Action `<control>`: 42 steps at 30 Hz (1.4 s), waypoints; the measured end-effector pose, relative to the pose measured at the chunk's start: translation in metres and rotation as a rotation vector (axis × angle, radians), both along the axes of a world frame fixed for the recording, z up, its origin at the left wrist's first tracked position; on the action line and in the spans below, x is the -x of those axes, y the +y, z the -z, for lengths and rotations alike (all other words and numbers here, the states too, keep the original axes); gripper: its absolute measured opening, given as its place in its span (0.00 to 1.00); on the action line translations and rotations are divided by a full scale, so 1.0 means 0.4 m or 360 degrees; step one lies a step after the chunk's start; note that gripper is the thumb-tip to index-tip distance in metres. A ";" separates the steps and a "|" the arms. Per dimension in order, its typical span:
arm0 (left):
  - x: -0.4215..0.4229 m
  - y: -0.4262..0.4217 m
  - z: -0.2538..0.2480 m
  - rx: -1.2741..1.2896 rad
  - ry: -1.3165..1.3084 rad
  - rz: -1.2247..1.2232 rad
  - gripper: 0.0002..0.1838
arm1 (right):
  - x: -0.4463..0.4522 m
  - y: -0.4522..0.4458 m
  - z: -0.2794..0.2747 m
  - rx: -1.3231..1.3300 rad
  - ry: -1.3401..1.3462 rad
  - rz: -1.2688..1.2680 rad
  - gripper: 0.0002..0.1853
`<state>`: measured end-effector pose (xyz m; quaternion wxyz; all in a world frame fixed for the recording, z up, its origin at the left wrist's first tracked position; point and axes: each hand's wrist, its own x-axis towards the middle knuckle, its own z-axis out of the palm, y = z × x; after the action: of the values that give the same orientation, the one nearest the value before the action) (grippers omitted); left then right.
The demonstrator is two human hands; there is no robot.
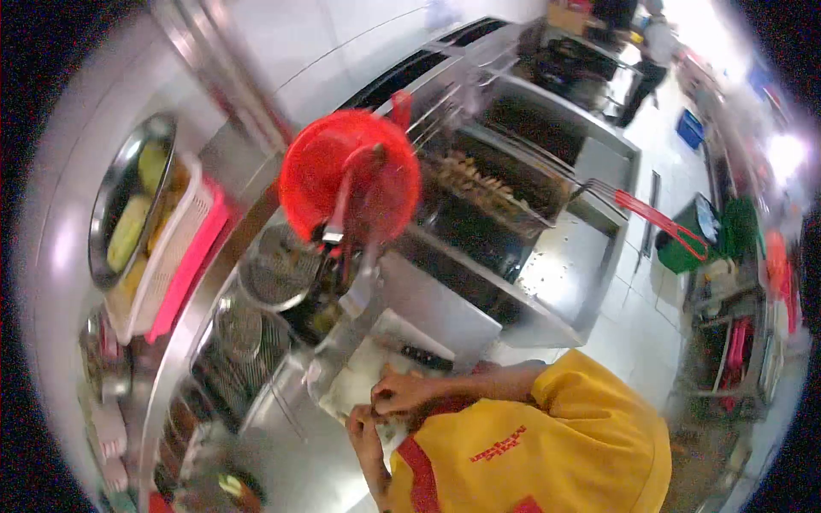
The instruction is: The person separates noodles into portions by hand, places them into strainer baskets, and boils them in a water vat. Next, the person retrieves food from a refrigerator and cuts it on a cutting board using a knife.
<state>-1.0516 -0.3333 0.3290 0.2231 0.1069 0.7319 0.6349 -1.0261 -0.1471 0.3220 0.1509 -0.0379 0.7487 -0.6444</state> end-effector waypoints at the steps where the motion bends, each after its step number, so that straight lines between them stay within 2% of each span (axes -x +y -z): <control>1: 0.005 0.000 -0.016 0.0124 0.0001 0.0019 0.10 | 0.002 -0.017 0.020 0.0130 -0.0080 -0.0049 0.21; 2: -0.012 0.006 -0.033 -0.0002 -0.0153 -0.0137 0.10 | -0.011 -0.024 0.023 0.0008 0.0123 0.0053 0.21; 3: -0.007 -0.032 0.045 0.0322 -0.0135 -0.0236 0.12 | -0.006 -0.020 0.045 -0.0048 0.0166 0.0064 0.21; 4: -0.020 -0.015 0.015 0.0072 -0.0146 -0.0329 0.17 | 0.005 -0.012 0.005 -0.0104 0.0209 0.0077 0.21; 5: -0.018 -0.011 0.030 -0.0001 -0.0230 -0.0374 0.17 | 0.008 0.006 -0.040 0.0296 -0.0330 -0.0103 0.17; 6: 0.003 -0.008 -0.023 -0.0309 -0.0251 0.0050 0.14 | 0.002 0.000 -0.053 0.0343 -0.0343 0.0012 0.15; 7: 0.004 -0.010 -0.003 -0.0240 -0.0213 -0.0041 0.11 | -0.004 -0.006 -0.065 0.0392 -0.0352 0.0127 0.14; 8: -0.002 -0.010 0.023 -0.0167 -0.0180 -0.0122 0.09 | 0.009 -0.004 -0.033 0.0641 -0.0511 -0.0026 0.12; 9: -0.014 0.013 -0.011 -0.0248 -0.0212 -0.0245 0.06 | 0.004 -0.008 -0.070 0.0668 -0.0735 0.0024 0.12; 11: -0.011 0.016 -0.047 -0.0318 -0.0244 -0.0408 0.04 | 0.009 -0.014 -0.072 0.0828 -0.0570 0.0022 0.11; 13: -0.008 0.006 -0.042 -0.0455 -0.0477 -0.0121 0.04 | 0.006 -0.019 -0.098 0.0840 -0.0554 -0.0005 0.11; 16: -0.005 0.007 -0.075 -0.0503 -0.0611 -0.0140 0.04 | 0.008 -0.022 -0.097 0.0824 -0.0628 0.0068 0.11; 20: -0.008 0.000 -0.051 -0.0554 -0.0631 -0.0231 0.05 | 0.019 -0.015 -0.064 0.0912 -0.0573 -0.0077 0.11; 22: -0.001 -0.007 -0.060 -0.0913 -0.0843 -0.0236 0.06 | 0.024 -0.010 -0.066 0.0945 -0.0584 -0.0101 0.11; 23: 0.002 -0.007 -0.062 -0.0914 -0.0845 -0.0239 0.06 | 0.027 -0.006 -0.065 0.1081 -0.0653 -0.0008 0.10; 25: 0.004 -0.007 -0.063 -0.0927 -0.0915 -0.0180 0.12 | 0.031 0.003 -0.058 0.1216 -0.0723 0.0088 0.10; 27: 0.011 -0.026 -0.024 -0.0820 -0.0847 -0.0180 0.13 | 0.037 0.011 -0.045 0.0697 -0.0479 0.0122 0.09; 28: 0.015 -0.037 -0.008 -0.0712 -0.0770 -0.0173 0.15 | 0.036 0.009 -0.034 0.0697 -0.0480 0.0120 0.09; 29: 0.010 -0.050 0.004 -0.0713 -0.0774 -0.0175 0.15 | 0.030 0.004 -0.019 0.0219 0.0028 0.0204 0.09; 30: 0.008 -0.056 -0.003 -0.0487 -0.0528 -0.0151 0.15 | 0.024 0.002 -0.012 -0.0263 0.0533 0.0280 0.09; 31: 0.008 -0.061 -0.012 -0.0262 -0.0281 -0.0123 0.16 | 0.022 0.000 -0.010 -0.0265 0.0529 0.0282 0.09; 32: 0.009 -0.064 -0.022 -0.0264 -0.0285 -0.0121 0.16 | 0.020 -0.006 -0.011 -0.0428 0.0502 0.0233 0.11; 34: 0.015 -0.061 -0.043 0.0516 0.0070 0.0083 0.18 | 0.021 -0.020 -0.016 -0.0593 0.0468 0.0180 0.13; 35: 0.017 -0.057 -0.038 0.0514 0.0063 0.0085 0.18 | 0.028 -0.029 -0.020 -0.0727 0.0547 0.0148 0.13; 37: 0.024 -0.049 -0.020 0.0803 0.0751 0.0296 0.22 | 0.048 -0.039 -0.012 -0.0866 0.0617 0.0117 0.14; 38: 0.031 -0.049 0.010 0.0796 0.0749 0.0300 0.22 | 0.066 -0.042 0.014 -0.1007 0.0671 -0.0025 0.15; 40: 0.042 -0.052 0.076 0.1072 0.1350 0.0318 0.24 | 0.093 -0.039 0.056 -0.1155 0.0719 -0.0172 0.17; 41: 0.044 -0.046 0.096 0.1065 0.1349 0.0310 0.24 | 0.107 -0.035 0.073 -0.1190 0.0898 -0.0114 0.17; 42: 0.042 -0.036 0.107 0.1252 0.1339 0.0193 0.24 | 0.113 -0.034 0.081 -0.1216 0.1080 -0.0063 0.17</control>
<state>-1.0685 -0.3476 0.2863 -0.0282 0.3008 0.9312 0.2040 -1.0715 -0.1606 0.2895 -0.0855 -0.2012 0.9368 -0.2731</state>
